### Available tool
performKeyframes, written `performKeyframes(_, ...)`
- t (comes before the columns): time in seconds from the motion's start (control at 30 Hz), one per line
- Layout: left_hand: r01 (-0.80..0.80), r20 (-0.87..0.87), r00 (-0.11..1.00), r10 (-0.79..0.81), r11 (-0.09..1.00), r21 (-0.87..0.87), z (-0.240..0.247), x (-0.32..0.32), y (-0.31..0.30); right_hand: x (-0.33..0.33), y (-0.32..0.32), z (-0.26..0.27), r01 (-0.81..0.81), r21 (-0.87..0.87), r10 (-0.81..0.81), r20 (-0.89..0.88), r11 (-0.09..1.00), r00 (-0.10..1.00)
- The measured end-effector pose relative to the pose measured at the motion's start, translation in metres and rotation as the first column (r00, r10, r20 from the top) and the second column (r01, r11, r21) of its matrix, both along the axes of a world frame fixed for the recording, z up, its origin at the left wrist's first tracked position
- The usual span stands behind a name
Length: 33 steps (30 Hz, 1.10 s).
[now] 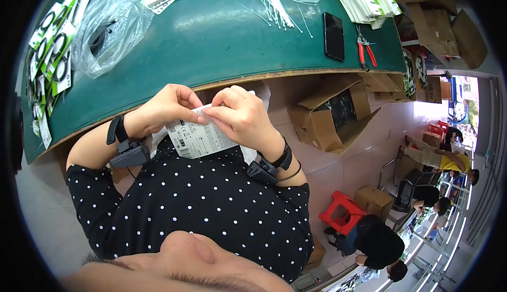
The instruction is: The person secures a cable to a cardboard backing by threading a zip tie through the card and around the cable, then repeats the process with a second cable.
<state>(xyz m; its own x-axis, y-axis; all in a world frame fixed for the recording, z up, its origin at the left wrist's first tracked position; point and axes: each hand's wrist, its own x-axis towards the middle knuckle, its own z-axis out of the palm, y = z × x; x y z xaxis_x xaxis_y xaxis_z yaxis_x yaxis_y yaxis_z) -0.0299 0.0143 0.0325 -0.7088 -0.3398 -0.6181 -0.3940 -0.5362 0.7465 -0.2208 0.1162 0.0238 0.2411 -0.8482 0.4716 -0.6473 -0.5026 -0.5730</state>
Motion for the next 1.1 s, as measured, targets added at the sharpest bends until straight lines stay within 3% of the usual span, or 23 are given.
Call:
performKeyframes(0.43,-0.028,0.043,0.998,0.035,0.988,-0.15,-0.003,-0.001,0.009,0.0,0.01,0.008,-0.038,-0.031,0.034,-0.107,0.999,0.994)
performKeyframes(0.57,0.036,0.091,0.996,-0.017,0.978,-0.207,0.008,-0.002,0.01,-0.001,0.015,0.013,-0.014,-0.086,0.012,-0.028,0.996,1.0)
performKeyframes(0.67,0.021,-0.01,1.0,-0.024,0.963,-0.268,0.006,0.004,0.017,-0.016,0.023,0.03,0.022,-0.142,0.008,0.207,0.99,0.978)
performKeyframes(0.7,0.012,-0.059,0.998,-0.031,0.956,-0.294,0.005,0.006,0.019,-0.023,0.027,0.029,0.031,-0.141,0.0,0.212,0.989,0.977)
performKeyframes(0.73,0.024,-0.053,0.998,-0.041,0.956,-0.292,0.005,0.009,0.021,-0.031,0.03,0.026,0.101,-0.078,-0.067,0.349,0.992,0.935)
performKeyframes(0.77,0.006,-0.154,0.984,-0.091,0.878,-0.479,0.005,0.011,0.023,-0.035,0.032,0.024,0.163,-0.007,-0.14,0.477,0.987,0.868)
performKeyframes(0.8,-0.034,-0.243,0.956,-0.162,0.765,-0.643,0.005,0.013,0.024,-0.036,0.03,0.022,0.176,-0.005,-0.151,0.482,0.984,0.863)
performKeyframes(0.83,-0.096,-0.315,0.915,-0.251,0.624,-0.775,0.005,0.014,0.024,-0.038,0.027,0.02,0.092,0.193,-0.185,0.544,0.977,0.819)
performKeyframes(0.87,-0.081,-0.309,0.913,-0.265,0.626,-0.776,0.007,0.016,0.025,-0.039,0.024,0.018,-0.011,0.374,-0.231,0.595,0.927,0.769)
performKeyframes(0.9,-0.09,-0.32,0.888,-0.329,0.559,-0.824,0.011,0.017,0.025,-0.041,0.022,0.016,-0.13,0.527,-0.287,0.634,0.84,0.718)
performKeyframes(0.93,-0.105,-0.326,0.86,-0.393,0.489,-0.866,0.015,0.018,0.024,-0.039,0.019,0.011,-0.12,0.525,-0.297,0.639,0.842,0.71)
performKeyframes(1.03,-0.147,-0.328,0.799,-0.504,0.365,-0.919,0.013,0.018,0.021,-0.026,0.011,-0.011,-0.415,0.605,-0.218,0.707,0.679,0.673)
performKeyframes(1.1,-0.222,-0.336,0.745,-0.576,0.26,-0.94,0.009,0.019,0.019,-0.023,0.007,-0.013,-0.414,0.631,-0.243,0.696,0.656,0.675)
